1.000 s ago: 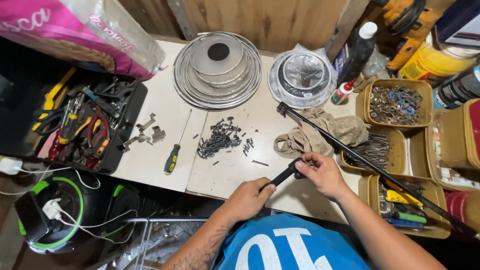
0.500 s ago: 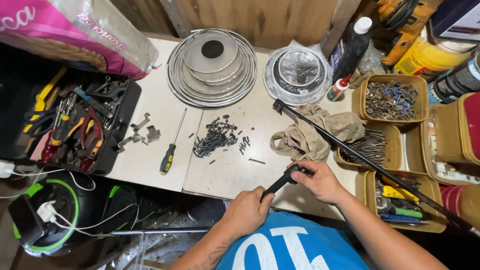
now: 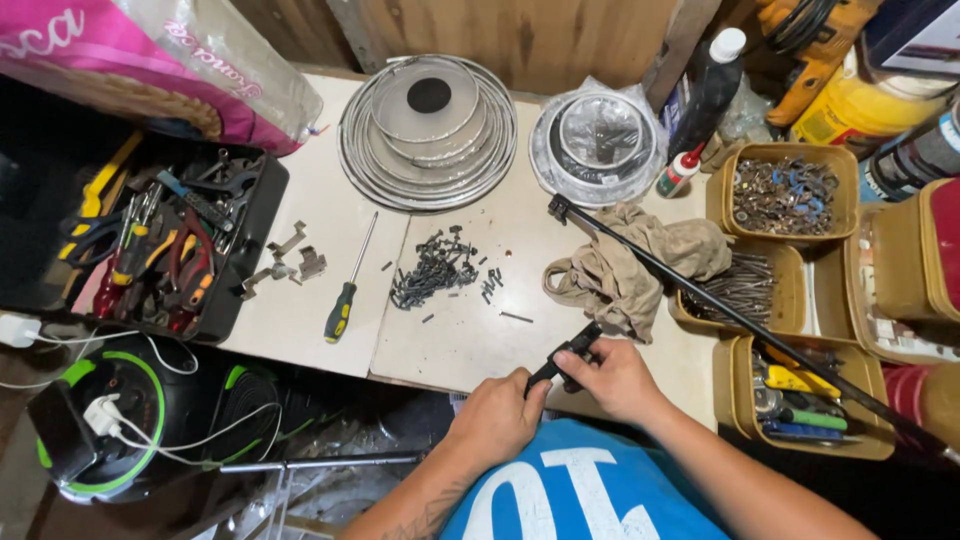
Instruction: The person assembles a black tripod by hand, screwing the legs into the central hub and tightening the locking mechanisms. They handle the tripod legs and the central hub, ensuring the components are securely fastened together on a cluttered workbench.
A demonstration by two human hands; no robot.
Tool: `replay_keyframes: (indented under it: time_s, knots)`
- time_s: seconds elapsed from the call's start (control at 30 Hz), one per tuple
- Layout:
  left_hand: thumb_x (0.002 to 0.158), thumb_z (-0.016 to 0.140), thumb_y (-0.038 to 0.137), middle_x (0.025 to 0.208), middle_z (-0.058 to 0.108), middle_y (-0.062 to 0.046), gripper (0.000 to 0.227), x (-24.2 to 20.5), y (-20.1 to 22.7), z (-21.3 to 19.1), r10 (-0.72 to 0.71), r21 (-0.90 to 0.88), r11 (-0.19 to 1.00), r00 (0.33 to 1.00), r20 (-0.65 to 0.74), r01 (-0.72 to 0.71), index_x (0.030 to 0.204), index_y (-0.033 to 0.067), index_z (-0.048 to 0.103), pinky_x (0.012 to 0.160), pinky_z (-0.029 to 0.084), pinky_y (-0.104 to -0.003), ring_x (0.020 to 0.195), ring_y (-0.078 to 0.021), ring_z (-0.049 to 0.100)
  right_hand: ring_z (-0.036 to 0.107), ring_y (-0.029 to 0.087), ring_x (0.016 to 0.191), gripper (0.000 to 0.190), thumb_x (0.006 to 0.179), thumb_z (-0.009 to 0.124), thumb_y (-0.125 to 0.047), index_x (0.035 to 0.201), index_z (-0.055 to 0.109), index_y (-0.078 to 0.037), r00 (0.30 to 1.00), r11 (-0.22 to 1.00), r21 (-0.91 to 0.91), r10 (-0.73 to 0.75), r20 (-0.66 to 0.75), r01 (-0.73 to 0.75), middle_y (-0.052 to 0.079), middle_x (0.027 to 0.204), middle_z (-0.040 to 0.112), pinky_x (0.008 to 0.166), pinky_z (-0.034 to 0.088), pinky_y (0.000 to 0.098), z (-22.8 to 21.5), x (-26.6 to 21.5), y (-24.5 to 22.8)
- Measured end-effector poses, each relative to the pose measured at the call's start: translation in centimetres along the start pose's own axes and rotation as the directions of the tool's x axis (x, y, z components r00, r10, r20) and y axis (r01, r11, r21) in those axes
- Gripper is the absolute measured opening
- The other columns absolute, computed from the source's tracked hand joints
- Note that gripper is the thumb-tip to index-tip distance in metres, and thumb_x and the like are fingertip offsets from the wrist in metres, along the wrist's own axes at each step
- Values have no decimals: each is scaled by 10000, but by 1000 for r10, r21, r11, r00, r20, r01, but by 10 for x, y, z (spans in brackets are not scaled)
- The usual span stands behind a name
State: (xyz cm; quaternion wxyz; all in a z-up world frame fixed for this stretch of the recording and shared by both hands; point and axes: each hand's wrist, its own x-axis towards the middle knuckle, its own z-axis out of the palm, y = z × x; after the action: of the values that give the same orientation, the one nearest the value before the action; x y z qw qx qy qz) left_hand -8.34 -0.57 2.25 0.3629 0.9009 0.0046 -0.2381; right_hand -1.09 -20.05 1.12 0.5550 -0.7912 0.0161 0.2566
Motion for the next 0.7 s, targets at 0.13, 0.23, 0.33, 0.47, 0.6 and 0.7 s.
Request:
replay_keyframes:
  time_s: [0.13, 0.23, 0.33, 0.47, 0.6, 0.7]
  knots:
    - [1077, 409, 472, 845, 682, -243, 469, -3, 0, -1, 10, -11, 1000, 1000, 1, -10, 977, 45, 573, 656, 454, -581, 789, -479, 633, 670, 109, 559, 369, 834, 770, -403, 712, 791, -56, 1000, 998, -60, -18, 12, 19, 65, 631, 785, 507, 466, 253, -3, 0, 0]
    - [1081, 392, 478, 840, 680, -233, 476, 1, 2, -5, 21, -15, 1000, 1000, 18, -20, 974, 50, 571, 652, 455, -575, 781, -463, 634, 670, 121, 620, 352, 822, 782, -396, 782, 793, -47, 999, 999, -36, -4, 40, 6, 67, 690, 784, 571, 496, 265, -11, 4, 4]
    - [1084, 379, 478, 838, 677, -219, 478, -1, 1, -6, 10, -19, 1000, 999, 30, -9, 986, 51, 570, 645, 458, -567, 777, -444, 633, 750, 164, 735, 400, 798, 763, -421, 944, 786, -49, 993, 999, -35, -4, 119, 9, 81, 841, 815, 681, 579, 291, -23, 2, 4]
    - [1090, 370, 477, 830, 678, -214, 478, 5, -7, -9, -20, -11, 1000, 999, 43, 21, 1022, 47, 568, 658, 470, -551, 782, -438, 636, 825, 287, 978, 807, 753, 554, -632, 1358, 650, -107, 981, 985, -154, 99, 164, -73, 112, 1259, 788, 967, 639, 414, -50, 16, 12]
    - [1083, 376, 488, 855, 686, -220, 485, 4, -19, -12, -54, -16, 998, 998, 19, 54, 1000, 52, 572, 666, 467, -559, 803, -447, 640, 730, 239, 1194, 693, 813, 545, -630, 1308, 702, -170, 996, 938, -336, 85, -26, -89, 56, 1301, 762, 1080, 568, 411, -68, 38, -12]
    - [1078, 397, 492, 841, 689, -237, 496, 1, -26, -16, -63, -21, 998, 998, -19, 62, 971, 44, 581, 693, 465, -561, 804, -475, 642, 737, 196, 782, 456, 956, 563, -489, 1264, 740, -203, 990, 829, -557, -19, -138, -62, 46, 1200, 784, 750, 549, 373, -79, 78, -17]
